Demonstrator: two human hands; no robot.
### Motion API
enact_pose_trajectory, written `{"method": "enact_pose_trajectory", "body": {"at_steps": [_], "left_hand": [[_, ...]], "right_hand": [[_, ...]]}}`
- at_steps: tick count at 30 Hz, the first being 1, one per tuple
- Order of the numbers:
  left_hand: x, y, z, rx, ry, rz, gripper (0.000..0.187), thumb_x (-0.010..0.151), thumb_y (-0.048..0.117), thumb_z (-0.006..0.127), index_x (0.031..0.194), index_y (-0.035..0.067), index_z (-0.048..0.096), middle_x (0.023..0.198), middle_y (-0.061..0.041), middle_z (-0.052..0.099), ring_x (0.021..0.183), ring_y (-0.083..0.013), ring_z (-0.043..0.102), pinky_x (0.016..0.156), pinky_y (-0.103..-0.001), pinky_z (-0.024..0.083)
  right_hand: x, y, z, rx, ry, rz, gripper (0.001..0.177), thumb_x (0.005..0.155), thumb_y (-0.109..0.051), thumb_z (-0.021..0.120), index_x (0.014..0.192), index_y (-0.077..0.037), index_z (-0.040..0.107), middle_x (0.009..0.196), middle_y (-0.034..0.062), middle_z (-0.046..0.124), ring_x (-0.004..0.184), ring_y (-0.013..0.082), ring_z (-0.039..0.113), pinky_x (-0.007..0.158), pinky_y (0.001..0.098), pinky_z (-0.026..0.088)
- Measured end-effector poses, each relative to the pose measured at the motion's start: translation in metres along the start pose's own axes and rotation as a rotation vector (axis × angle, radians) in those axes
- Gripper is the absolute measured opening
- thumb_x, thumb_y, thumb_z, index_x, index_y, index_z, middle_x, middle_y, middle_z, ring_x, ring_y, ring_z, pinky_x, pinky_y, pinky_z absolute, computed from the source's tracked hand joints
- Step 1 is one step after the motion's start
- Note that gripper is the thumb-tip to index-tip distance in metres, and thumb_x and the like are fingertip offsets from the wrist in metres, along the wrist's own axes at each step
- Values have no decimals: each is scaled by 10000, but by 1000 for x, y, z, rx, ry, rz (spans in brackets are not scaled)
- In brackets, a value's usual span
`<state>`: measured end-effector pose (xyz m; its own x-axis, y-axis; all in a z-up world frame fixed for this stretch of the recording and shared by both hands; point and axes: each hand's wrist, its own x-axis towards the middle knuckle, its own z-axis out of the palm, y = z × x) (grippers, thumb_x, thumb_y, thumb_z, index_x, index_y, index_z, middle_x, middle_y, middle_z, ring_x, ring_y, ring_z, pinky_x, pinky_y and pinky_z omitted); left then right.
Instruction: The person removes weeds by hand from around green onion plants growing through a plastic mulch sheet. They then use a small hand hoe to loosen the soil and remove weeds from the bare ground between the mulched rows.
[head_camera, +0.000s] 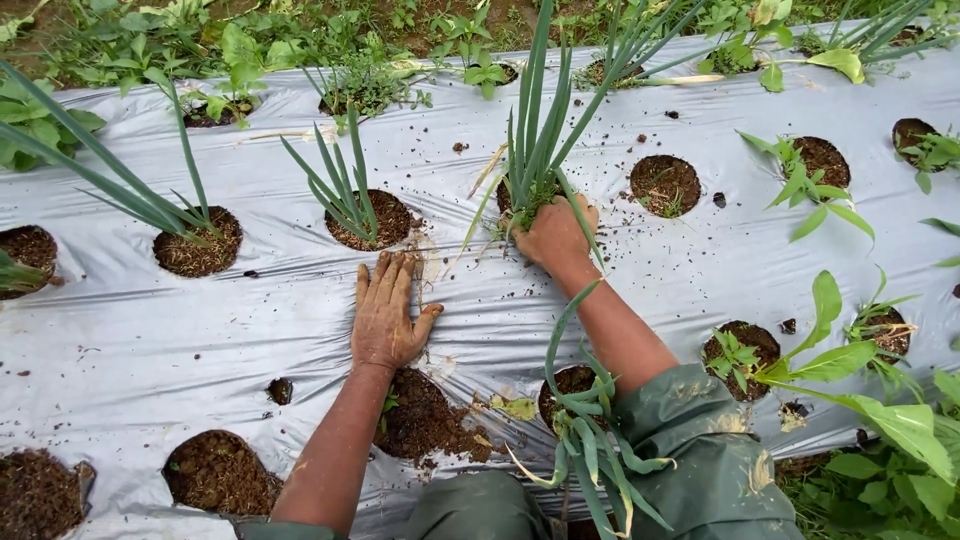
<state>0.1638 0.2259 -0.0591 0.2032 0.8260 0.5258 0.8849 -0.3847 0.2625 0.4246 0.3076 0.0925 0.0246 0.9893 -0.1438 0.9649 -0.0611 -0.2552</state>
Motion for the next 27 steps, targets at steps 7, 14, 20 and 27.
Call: {"method": "enact_pose_trajectory", "body": {"at_steps": [7,14,20,27], "left_hand": [[1,2,-2,7,-32,-6,849,923,692,549,1508,81,488,1510,-161,534,1487,-339,402,1273,-563,195],[0,-2,0,-5,-33,-17,848,906,681,578,1508,92,487,1511,-146,532,1487,-327,403,1278,-559,191],[0,2,-2,-25,-1,-13,841,909,691,573,1494,91,506,1490,-148,549,1471,-336,425,1266,-565,214],[1,1,-3,-22,-6,-18,830,911,689,572,1485,91,512,1479,-149,557,1465,-338,432,1267,-571,213]], "right_hand": [[75,63,90,143,-40,128,293,877,-189,702,793,90,728,644,221,634,678,439,729,546,639,577],[97,130,86,-199,52,-70,232,866,-86,629,1025,19,762,881,213,729,876,425,754,682,611,615],[69,153,18,301,272,99,394,1031,-238,636,1137,140,673,859,298,682,829,458,702,646,580,549],[21,76,-13,138,-41,23,445,991,-280,692,1014,164,693,832,363,664,872,535,695,760,607,541]]}}
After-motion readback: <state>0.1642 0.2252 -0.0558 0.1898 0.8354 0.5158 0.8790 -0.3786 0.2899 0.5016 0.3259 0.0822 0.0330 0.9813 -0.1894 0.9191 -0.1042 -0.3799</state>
